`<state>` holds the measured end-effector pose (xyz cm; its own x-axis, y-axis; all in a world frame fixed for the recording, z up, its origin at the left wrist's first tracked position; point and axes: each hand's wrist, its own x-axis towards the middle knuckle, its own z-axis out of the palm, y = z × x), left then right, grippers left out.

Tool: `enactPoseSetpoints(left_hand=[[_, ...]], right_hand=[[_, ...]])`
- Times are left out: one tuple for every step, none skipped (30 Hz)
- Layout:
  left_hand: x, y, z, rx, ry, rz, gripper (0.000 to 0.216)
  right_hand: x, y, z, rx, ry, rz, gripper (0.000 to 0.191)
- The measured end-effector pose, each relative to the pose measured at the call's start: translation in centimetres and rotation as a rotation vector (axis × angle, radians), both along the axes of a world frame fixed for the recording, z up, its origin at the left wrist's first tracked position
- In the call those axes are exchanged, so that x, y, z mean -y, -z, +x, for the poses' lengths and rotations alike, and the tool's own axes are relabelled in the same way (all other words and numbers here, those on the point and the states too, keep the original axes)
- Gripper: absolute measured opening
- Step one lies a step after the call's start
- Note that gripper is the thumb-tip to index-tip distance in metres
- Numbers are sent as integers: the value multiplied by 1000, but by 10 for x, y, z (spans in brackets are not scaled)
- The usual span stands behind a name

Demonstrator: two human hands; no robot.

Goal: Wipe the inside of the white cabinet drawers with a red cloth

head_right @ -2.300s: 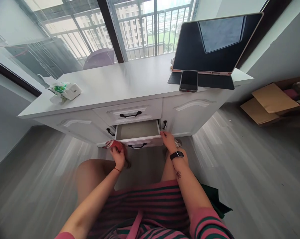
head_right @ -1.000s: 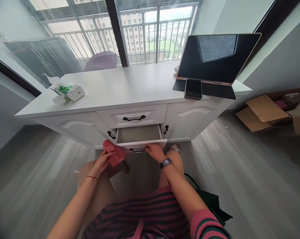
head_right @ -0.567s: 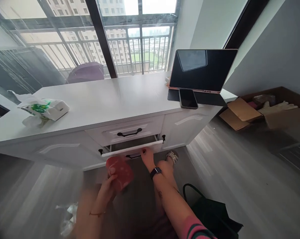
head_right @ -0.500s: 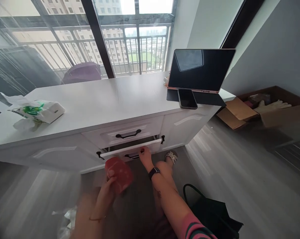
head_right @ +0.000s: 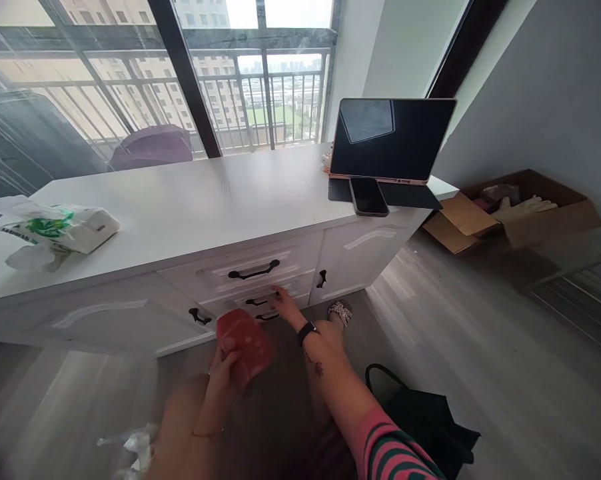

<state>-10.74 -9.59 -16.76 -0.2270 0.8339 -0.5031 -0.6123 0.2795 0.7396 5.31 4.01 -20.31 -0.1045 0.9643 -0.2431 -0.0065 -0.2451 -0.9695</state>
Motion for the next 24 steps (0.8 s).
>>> enactPoseSetpoints(left_hand=[[1, -1, 1, 3, 4, 5, 57], [1, -2, 2, 2, 8, 11, 57], [2, -3, 3, -1, 15, 21, 56], [3, -5, 4, -8, 27, 34, 54], [5, -7, 5, -16, 43, 51, 53], [7, -11, 7, -26, 58, 71, 52], [10, -16, 8, -34, 76, 88, 52], [16, -23, 10, -39, 97, 100, 51], [23, -31, 13, -43, 113, 107, 51], [32, -40, 16, -47, 125, 115, 51], [44, -49, 20, -47, 136, 127, 52], [57, -58, 24, -39, 148, 143, 54], [73, -65, 29, -21, 163, 159, 57], [89, -71, 35, 6, 183, 174, 59], [107, -74, 41, 35, 208, 182, 62], [124, -76, 47, 56, 228, 181, 64], [141, -76, 54, 64, 237, 173, 64], [157, -76, 61, 61, 235, 163, 65], [172, -75, 68, 53, 226, 157, 65], [186, -76, 75, 48, 220, 155, 64], [198, -77, 82, 48, 219, 157, 64], [208, -81, 88, 53, 227, 166, 63], [217, -85, 94, 57, 240, 182, 63], [224, -91, 99, 54, 257, 202, 63]], right_hand=[[3, -3, 5, -6, -10, -2, 37], [6, -7, 11, -13, -12, 0, 33], [9, -11, 17, -24, -9, 5, 30], [13, -16, 24, -37, -2, 10, 27], [17, -21, 31, -54, 9, 18, 25], [24, -28, 39, -72, 21, 25, 24], [32, -35, 46, -93, 34, 34, 25], [43, -43, 53, -116, 45, 43, 27], [57, -50, 59, -138, 52, 52, 29], [74, -58, 65, -160, 51, 60, 32], [95, -64, 70, -188, 44, 62, 34], [119, -70, 73, -213, 32, 57, 37], [145, -75, 75, -249, 6, 41, 40], [172, -79, 76, -344, -5, -5, 43], [198, -83, 77, -428, -34, -33, 46], [224, -86, 77, -484, -78, -39, 49], [247, -90, 78, -522, -108, -43, 51], [268, -94, 79, -536, -126, -36, 53], [285, -99, 81, -523, -145, -31, 55], [299, -105, 83, -493, -159, -28, 56], [310, -112, 86, -450, -170, -28, 56], [319, -118, 90, -403, -181, -30, 55], [325, -123, 93, -361, -186, -31, 52], [330, -127, 96, -330, -183, -32, 49]])
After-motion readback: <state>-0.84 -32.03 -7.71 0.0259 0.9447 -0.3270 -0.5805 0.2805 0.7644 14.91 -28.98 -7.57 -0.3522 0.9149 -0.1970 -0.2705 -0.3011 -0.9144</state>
